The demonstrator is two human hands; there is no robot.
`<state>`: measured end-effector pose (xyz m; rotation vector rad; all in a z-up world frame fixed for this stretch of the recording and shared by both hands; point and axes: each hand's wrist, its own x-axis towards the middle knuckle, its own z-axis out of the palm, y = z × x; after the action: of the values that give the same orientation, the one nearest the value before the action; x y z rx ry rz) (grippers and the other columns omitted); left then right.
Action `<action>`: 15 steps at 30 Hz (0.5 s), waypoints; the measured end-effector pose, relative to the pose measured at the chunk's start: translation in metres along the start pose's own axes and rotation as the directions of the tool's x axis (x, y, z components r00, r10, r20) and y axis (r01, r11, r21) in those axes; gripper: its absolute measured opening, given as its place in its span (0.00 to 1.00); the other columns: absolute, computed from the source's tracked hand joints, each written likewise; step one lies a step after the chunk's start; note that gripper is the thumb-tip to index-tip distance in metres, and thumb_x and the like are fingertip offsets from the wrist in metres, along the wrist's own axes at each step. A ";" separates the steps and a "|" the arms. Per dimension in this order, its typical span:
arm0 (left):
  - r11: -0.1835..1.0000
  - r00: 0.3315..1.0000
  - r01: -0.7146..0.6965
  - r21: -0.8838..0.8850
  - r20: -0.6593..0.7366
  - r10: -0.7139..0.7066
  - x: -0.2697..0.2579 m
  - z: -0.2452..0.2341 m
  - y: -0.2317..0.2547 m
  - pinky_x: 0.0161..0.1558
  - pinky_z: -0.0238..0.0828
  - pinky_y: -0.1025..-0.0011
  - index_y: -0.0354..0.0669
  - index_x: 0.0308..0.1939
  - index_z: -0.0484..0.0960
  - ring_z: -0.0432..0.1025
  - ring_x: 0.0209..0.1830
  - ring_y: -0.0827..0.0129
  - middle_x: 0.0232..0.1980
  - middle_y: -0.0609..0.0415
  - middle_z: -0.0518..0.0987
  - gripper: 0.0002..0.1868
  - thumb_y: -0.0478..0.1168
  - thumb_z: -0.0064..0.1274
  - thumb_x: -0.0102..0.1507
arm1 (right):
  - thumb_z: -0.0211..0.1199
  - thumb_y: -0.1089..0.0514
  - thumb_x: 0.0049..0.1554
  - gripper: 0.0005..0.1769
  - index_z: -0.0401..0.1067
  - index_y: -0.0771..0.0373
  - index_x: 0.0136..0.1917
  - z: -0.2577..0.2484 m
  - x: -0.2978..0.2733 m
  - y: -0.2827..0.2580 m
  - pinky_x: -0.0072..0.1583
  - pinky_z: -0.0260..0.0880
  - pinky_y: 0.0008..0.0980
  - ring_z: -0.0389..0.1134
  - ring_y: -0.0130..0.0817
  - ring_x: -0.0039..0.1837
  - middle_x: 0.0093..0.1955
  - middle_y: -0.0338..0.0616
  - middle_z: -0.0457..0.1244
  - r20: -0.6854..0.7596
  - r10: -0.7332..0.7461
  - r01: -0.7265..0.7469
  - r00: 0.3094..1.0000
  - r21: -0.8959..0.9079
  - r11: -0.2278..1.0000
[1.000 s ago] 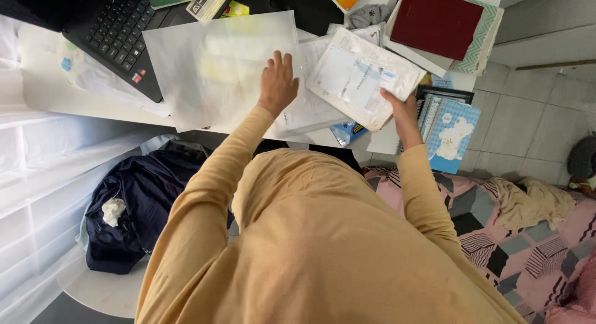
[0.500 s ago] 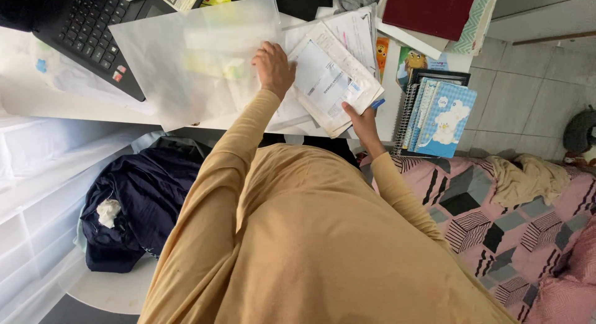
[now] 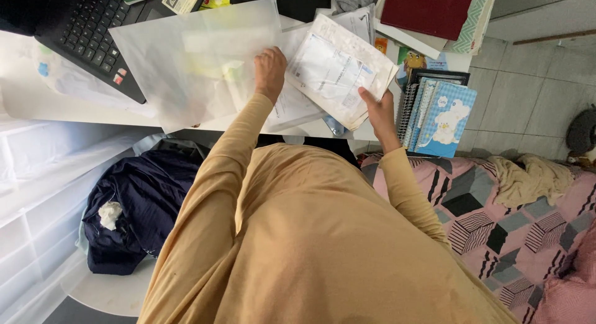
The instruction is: The person organizes a cluttered desk by sorting notebooks, books, and papers. They place items into a large envelope, seal it, and arrange remaining papers and a laptop on the desk.
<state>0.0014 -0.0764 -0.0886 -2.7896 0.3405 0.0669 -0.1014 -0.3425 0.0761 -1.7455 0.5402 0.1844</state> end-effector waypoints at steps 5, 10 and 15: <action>0.988 0.998 -0.030 -0.154 -0.065 0.020 -0.013 0.014 -0.010 0.28 0.68 0.72 0.40 0.45 0.75 0.74 0.27 0.69 0.33 0.57 0.77 0.09 0.37 0.46 0.62 | 0.67 0.49 0.57 0.28 0.70 0.62 0.67 -0.006 0.000 0.003 0.59 0.73 0.40 0.69 0.42 0.65 0.65 0.47 0.68 -0.037 0.052 -0.054 0.998 -0.069 0.996; 0.999 0.989 0.002 -0.049 -0.149 -0.010 -0.014 -0.008 -0.002 0.17 0.50 0.76 0.49 0.35 0.66 0.63 0.15 0.82 0.22 0.69 0.67 0.15 0.42 0.58 0.54 | 0.68 0.54 0.55 0.28 0.69 0.63 0.67 0.001 0.004 -0.005 0.61 0.75 0.42 0.70 0.44 0.65 0.65 0.48 0.68 -0.097 0.058 -0.047 0.994 0.110 0.993; 0.995 0.997 -0.063 -0.072 -0.043 0.060 -0.012 0.001 -0.001 0.18 0.42 0.75 0.44 0.49 0.79 0.62 0.15 0.84 0.21 0.76 0.67 0.19 0.31 0.51 0.53 | 0.64 0.63 0.59 0.36 0.55 0.59 0.77 -0.007 0.037 0.007 0.72 0.66 0.45 0.61 0.47 0.76 0.77 0.51 0.57 -0.122 0.015 0.023 0.992 0.303 0.953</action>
<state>-0.0097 -0.0729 -0.0880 -2.8565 0.4430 0.0380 -0.0730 -0.3600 0.0569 -1.4623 0.6202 -0.0107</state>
